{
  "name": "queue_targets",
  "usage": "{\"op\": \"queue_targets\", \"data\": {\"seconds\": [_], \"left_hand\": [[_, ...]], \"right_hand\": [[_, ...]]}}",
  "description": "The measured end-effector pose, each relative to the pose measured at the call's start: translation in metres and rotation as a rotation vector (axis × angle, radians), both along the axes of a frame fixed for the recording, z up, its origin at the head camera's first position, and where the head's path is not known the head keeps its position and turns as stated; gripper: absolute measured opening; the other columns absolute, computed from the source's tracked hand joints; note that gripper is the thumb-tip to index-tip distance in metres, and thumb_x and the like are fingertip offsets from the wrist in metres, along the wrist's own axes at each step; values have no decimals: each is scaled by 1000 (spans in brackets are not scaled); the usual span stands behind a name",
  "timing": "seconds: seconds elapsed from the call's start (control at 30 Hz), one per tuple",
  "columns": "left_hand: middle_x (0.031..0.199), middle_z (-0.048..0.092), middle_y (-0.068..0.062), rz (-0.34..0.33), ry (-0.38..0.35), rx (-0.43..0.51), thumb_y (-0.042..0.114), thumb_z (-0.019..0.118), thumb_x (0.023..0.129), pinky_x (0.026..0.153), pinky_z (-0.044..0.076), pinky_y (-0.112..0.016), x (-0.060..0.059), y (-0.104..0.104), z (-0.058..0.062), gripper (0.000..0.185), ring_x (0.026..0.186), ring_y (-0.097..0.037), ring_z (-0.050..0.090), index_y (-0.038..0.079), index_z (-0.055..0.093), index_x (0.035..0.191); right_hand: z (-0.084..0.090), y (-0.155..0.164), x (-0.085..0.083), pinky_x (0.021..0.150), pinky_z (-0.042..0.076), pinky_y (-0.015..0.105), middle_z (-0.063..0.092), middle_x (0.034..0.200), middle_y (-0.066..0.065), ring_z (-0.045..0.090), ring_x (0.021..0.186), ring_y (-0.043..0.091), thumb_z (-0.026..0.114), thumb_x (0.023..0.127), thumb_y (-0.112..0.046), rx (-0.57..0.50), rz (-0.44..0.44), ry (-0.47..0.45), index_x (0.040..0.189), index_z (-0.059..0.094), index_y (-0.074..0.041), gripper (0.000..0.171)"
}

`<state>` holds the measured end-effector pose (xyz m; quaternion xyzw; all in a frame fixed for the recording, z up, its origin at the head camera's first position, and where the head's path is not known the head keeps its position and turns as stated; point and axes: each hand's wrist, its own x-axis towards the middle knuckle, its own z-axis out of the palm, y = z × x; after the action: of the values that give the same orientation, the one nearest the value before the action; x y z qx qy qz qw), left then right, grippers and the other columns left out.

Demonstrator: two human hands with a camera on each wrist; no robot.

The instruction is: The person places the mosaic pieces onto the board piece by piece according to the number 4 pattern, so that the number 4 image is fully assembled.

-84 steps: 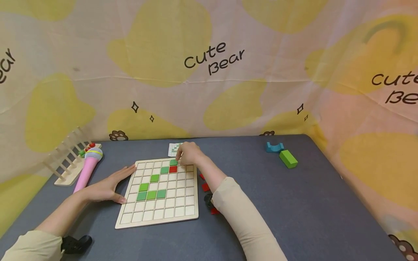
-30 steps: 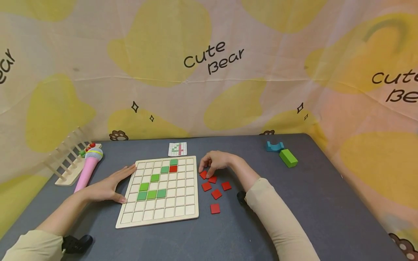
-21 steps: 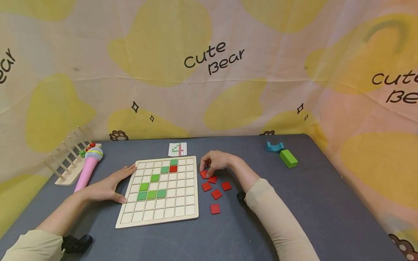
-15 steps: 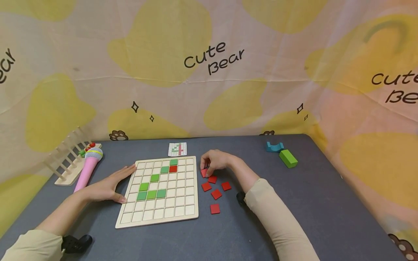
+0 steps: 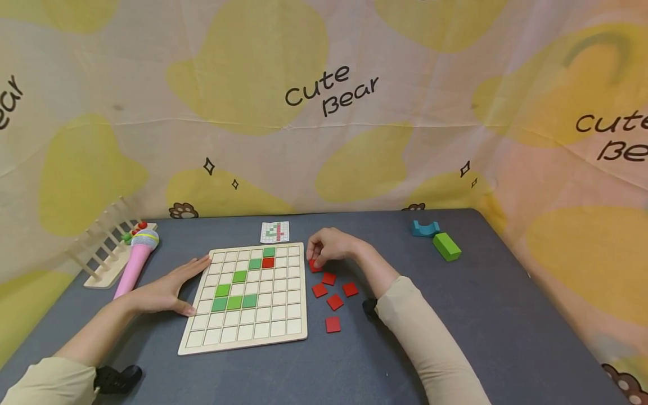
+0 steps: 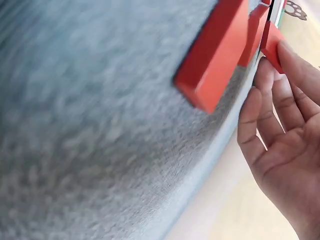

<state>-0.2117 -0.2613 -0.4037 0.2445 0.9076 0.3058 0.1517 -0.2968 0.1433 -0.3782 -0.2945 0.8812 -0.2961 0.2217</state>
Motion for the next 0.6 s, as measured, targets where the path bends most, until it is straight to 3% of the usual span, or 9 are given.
{"op": "queue_targets", "data": {"seconds": [0.4,0.6], "left_hand": [[163,15,-30,0,16,-8,31,84,64,111,10,-76,1,2,2,113,147,-60,7,-5,25,153],[162,21,-28,12,60,-67,34,84,63,110,17,-76,0,3,2,111,146,-57,16,-3,29,153]], "right_hand": [[11,-29,5,69,47,21,68,83,0,59,76,9,75,80,-6,-64,-60,108,93,73,-13,14],[11,-44,7,65,46,19,70,84,1,60,77,9,73,80,-4,-99,-63,125,93,74,-12,15]]}}
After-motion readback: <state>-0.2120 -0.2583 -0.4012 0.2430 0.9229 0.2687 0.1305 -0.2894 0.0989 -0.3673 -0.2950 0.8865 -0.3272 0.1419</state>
